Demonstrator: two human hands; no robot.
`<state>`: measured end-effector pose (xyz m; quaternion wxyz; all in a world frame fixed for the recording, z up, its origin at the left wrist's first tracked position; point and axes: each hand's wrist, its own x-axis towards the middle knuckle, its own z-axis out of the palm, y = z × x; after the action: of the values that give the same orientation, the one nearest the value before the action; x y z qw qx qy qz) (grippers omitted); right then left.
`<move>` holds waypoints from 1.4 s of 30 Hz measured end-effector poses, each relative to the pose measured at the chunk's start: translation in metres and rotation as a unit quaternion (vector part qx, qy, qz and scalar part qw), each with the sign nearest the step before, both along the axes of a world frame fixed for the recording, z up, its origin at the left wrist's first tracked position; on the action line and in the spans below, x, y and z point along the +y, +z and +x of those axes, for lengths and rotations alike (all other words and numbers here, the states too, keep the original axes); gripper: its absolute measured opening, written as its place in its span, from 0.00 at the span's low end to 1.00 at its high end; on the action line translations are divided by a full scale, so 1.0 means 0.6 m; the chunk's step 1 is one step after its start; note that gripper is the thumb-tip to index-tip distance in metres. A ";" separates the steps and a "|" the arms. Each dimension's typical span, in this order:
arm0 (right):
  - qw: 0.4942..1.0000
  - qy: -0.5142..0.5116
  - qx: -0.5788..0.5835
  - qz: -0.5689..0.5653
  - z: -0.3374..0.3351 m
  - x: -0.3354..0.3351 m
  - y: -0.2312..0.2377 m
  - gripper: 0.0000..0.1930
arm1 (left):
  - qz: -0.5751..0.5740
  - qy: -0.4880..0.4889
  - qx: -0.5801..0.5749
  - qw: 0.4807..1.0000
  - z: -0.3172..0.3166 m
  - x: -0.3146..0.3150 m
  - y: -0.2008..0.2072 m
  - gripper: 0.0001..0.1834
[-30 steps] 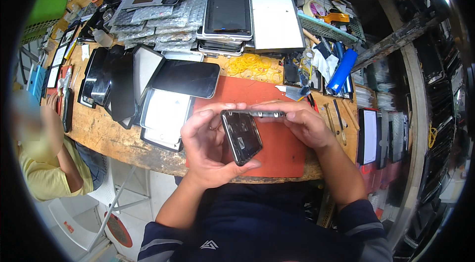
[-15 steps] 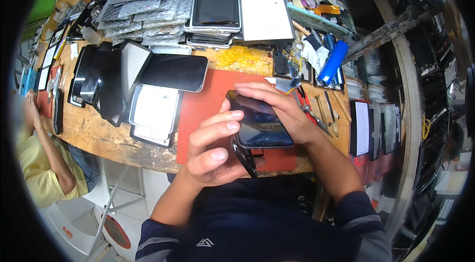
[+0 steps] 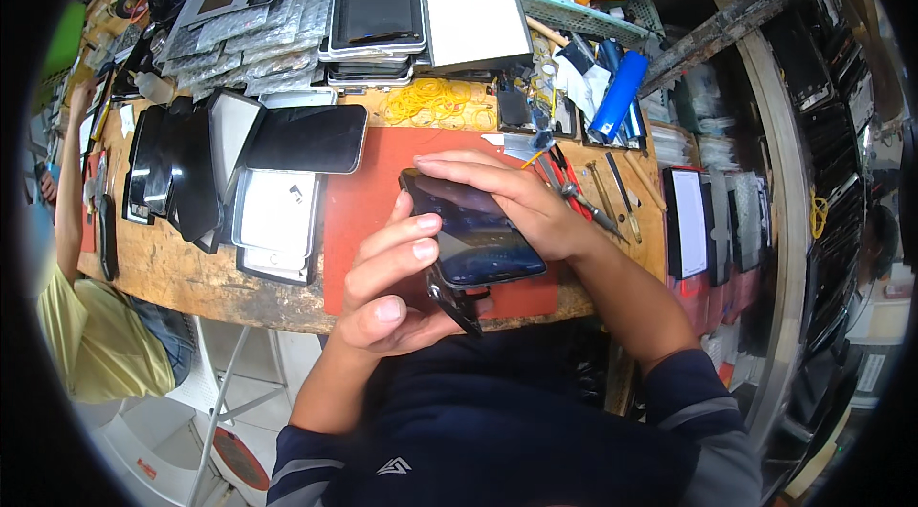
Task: The person disassembles a smartphone, removes the back cover and battery, then reassembles it and applies a screen protector. They handle the phone, back cover, battery, and screen protector, using a small metal tool to pry components.
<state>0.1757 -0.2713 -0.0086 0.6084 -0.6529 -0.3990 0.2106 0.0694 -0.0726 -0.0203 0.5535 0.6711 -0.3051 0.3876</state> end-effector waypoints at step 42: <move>0.965 -0.060 -0.253 -0.042 -0.052 0.006 0.054 0.39 | -0.392 -0.206 0.302 0.844 0.007 0.030 0.036 0.50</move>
<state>0.1447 -0.2675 0.0238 0.4710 -0.7328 -0.4908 0.0186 0.0738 -0.0543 0.0016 0.9021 0.4043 -0.0766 0.1299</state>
